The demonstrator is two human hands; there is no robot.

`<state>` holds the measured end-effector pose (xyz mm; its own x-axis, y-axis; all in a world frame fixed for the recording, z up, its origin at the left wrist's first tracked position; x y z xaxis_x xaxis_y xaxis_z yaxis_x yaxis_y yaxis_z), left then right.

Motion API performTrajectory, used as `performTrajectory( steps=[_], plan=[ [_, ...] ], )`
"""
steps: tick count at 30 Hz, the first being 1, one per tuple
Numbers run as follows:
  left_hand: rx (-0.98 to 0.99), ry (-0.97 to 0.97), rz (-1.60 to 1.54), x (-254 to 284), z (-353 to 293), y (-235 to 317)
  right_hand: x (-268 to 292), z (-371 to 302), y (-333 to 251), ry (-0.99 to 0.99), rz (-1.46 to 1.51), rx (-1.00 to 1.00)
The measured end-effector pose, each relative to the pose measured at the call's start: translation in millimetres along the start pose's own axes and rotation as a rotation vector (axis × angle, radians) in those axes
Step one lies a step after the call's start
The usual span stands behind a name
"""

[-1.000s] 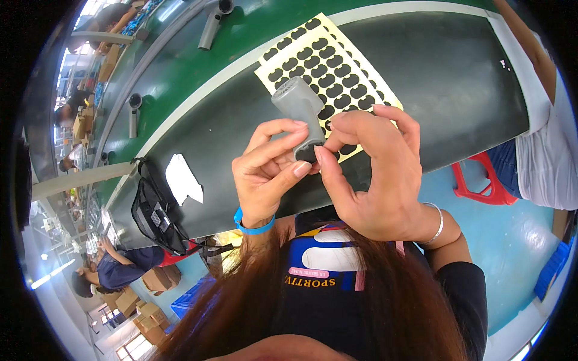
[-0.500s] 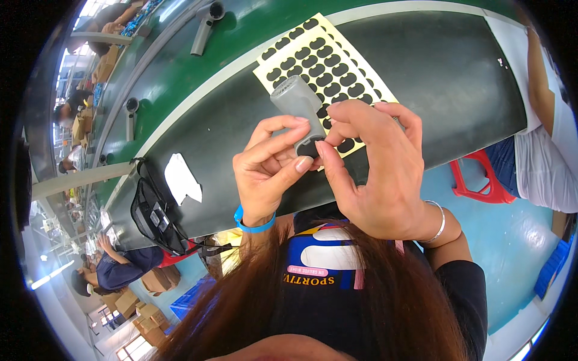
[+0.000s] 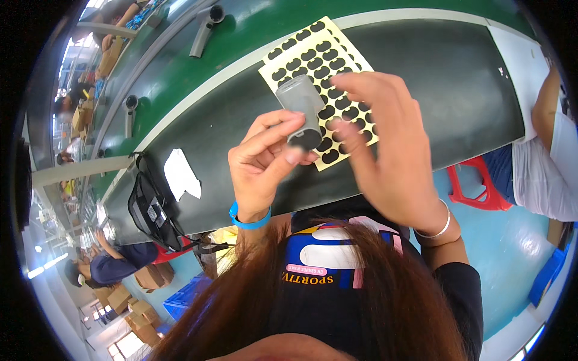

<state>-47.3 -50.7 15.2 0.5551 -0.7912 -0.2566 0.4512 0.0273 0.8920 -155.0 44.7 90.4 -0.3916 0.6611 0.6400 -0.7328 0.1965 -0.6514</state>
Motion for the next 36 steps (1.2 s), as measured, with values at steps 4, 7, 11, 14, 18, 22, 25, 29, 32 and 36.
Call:
performTrajectory(
  steps=[4, 7, 11, 14, 18, 22, 25, 29, 32, 36],
  plan=[
    [-0.053, -0.014, 0.036, 7, 7, 0, -44, 10, 28, -0.296, 0.343, -0.118],
    [-0.161, 0.074, 0.17, 13, 9, 7, -78, 1, 15, -0.4, 0.331, -0.039],
    [-0.187, 0.14, 0.289, 16, 6, 5, -84, -6, 6, -0.21, 0.189, 0.084],
    [-0.188, 0.137, 0.222, 17, 4, -2, -85, -4, 13, -0.205, 0.249, -0.007],
    [-0.208, 0.121, 0.171, 17, 4, 1, -81, -1, 12, -0.239, 0.28, -0.002],
    [-0.276, 0.139, 0.215, 14, 6, 15, -80, 4, 6, -0.286, 0.227, 0.028],
    [-0.357, 0.203, 0.109, 16, 2, 28, -82, 14, -11, -0.321, 0.248, 0.115],
    [-0.18, 0.236, -0.102, 34, 2, 7, -94, 37, -29, -0.409, 0.211, 0.331],
    [-0.313, 0.312, 0.09, 49, 11, 12, -131, 82, -13, -0.438, 0.018, 0.45],
    [-0.216, 0.099, 0.55, 50, 29, -7, -168, 194, 75, -0.219, -0.293, 0.472]
  ],
)
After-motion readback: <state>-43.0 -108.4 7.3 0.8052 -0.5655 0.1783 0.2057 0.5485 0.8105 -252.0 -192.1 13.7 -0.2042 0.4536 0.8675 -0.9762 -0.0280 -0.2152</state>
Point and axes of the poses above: each hand's wrist, its own z-axis towards the middle knuckle, its own x-axis out of the back of the hand, y = z × x, the point moved 10 cm from there along z, towards the middle knuckle, and after that the axes turned 13 degrees about -x, right-handed, at the moved point
